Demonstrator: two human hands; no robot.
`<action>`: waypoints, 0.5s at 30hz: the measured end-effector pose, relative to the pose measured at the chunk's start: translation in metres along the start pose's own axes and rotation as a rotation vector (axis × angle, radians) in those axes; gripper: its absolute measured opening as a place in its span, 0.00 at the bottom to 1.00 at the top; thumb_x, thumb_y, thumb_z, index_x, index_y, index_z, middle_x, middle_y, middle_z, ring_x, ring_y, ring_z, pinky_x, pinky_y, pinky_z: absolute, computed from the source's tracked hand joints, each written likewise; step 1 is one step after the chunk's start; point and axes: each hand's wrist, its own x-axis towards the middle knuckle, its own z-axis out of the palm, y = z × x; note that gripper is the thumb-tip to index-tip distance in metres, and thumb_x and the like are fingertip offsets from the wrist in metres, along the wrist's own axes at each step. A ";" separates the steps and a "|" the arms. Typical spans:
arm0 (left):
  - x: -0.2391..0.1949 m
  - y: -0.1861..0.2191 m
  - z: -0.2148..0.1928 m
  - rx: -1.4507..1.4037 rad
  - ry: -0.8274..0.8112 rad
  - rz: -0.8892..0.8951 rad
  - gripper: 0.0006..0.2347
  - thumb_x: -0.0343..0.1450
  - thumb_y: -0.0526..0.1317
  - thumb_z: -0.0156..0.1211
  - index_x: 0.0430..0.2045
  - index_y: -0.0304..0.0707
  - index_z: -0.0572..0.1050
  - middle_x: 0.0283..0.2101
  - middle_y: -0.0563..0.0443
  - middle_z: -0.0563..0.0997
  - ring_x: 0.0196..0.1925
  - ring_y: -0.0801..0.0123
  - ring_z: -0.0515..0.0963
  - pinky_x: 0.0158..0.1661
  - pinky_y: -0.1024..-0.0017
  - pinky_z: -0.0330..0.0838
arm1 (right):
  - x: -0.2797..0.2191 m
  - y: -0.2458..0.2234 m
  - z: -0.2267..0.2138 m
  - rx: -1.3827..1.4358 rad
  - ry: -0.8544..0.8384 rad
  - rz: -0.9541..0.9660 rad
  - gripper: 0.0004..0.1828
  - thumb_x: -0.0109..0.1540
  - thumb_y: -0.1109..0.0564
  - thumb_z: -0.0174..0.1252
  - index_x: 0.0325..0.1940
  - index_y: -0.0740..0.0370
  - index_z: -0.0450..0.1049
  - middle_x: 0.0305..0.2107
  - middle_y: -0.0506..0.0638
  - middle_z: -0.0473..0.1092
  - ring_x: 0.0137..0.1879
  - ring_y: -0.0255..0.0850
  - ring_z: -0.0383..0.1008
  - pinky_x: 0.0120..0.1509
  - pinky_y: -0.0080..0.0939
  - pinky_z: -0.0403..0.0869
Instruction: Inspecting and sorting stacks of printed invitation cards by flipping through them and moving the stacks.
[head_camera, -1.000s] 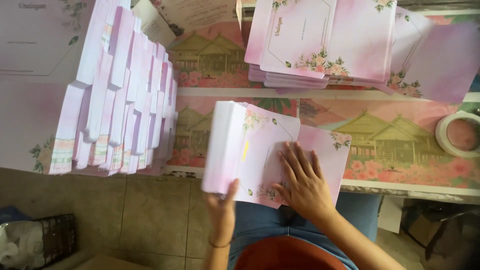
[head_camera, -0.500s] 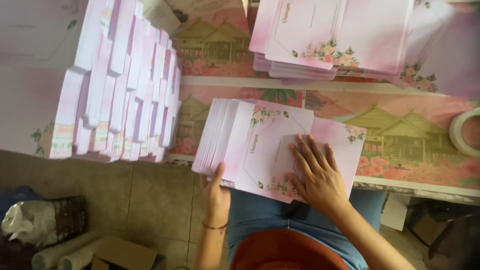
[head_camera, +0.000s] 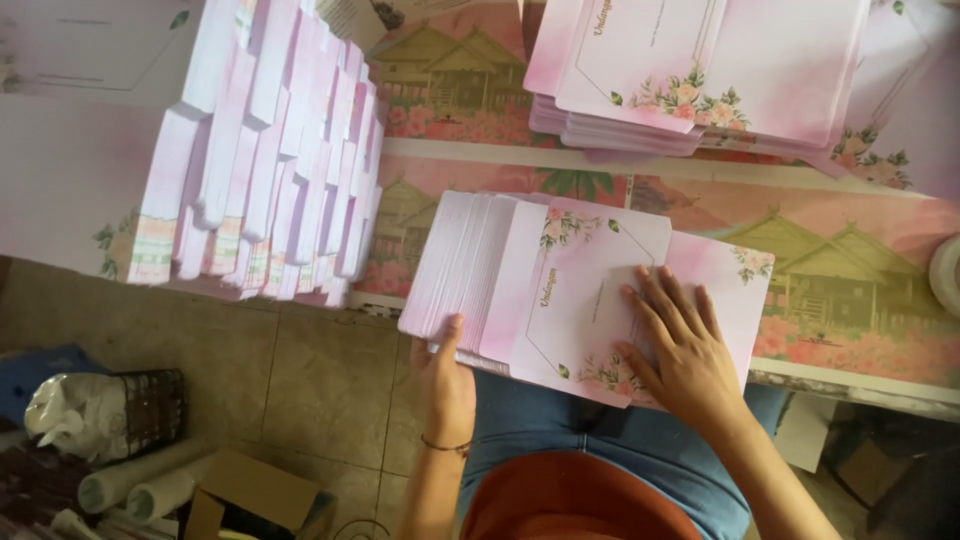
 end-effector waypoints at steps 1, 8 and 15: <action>0.002 -0.008 -0.008 0.295 -0.045 0.222 0.29 0.70 0.38 0.73 0.67 0.29 0.70 0.64 0.33 0.76 0.67 0.54 0.75 0.64 0.55 0.69 | 0.000 0.002 -0.001 -0.005 -0.008 -0.010 0.38 0.71 0.32 0.48 0.84 0.45 0.61 0.82 0.49 0.56 0.87 0.50 0.51 0.87 0.63 0.49; 0.010 -0.030 -0.019 0.652 -0.431 1.111 0.19 0.82 0.34 0.54 0.70 0.24 0.67 0.72 0.32 0.73 0.74 0.47 0.77 0.71 0.62 0.78 | -0.005 0.025 -0.024 0.064 -0.050 -0.086 0.40 0.69 0.37 0.52 0.83 0.56 0.59 0.83 0.52 0.53 0.89 0.49 0.48 0.89 0.60 0.50; 0.039 -0.015 -0.021 -0.073 -0.077 -0.042 0.12 0.67 0.37 0.74 0.43 0.39 0.81 0.47 0.53 0.85 0.62 0.68 0.81 0.72 0.66 0.69 | 0.002 0.020 -0.039 0.049 -0.072 -0.077 0.40 0.67 0.38 0.55 0.81 0.55 0.62 0.82 0.51 0.56 0.88 0.48 0.51 0.87 0.61 0.54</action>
